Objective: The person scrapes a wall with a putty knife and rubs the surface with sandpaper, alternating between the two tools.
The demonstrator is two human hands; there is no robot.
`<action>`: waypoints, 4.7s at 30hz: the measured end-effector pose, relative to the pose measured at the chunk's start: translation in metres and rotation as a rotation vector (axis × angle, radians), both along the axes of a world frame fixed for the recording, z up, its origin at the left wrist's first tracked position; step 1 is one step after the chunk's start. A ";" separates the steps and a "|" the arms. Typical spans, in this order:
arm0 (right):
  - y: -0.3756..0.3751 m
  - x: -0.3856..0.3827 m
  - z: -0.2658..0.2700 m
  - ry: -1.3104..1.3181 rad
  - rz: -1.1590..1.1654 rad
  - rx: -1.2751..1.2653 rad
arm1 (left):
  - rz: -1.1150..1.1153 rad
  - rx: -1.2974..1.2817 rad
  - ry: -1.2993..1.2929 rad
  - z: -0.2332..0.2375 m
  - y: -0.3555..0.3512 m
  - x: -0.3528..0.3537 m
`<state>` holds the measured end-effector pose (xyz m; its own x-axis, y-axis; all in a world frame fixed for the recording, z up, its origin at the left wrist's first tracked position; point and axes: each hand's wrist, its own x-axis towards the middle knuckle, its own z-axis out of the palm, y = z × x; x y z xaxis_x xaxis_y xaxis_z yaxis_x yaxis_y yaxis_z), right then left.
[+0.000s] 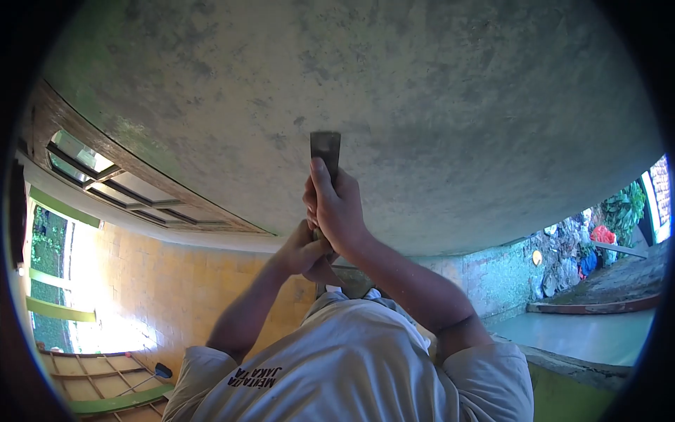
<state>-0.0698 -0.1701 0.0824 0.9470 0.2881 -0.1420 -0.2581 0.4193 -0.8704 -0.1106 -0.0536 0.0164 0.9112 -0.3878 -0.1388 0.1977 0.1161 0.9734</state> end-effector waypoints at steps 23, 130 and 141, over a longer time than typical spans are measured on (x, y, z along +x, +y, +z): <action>0.020 -0.003 -0.047 -0.060 0.072 0.005 | 0.048 -0.071 0.083 -0.038 0.016 -0.008; 0.231 0.007 0.126 -0.241 0.365 0.183 | 0.139 -0.205 -0.215 0.123 0.225 -0.008; 0.235 -0.005 -0.037 0.041 0.333 0.008 | 0.160 -0.119 -0.050 -0.052 0.224 -0.028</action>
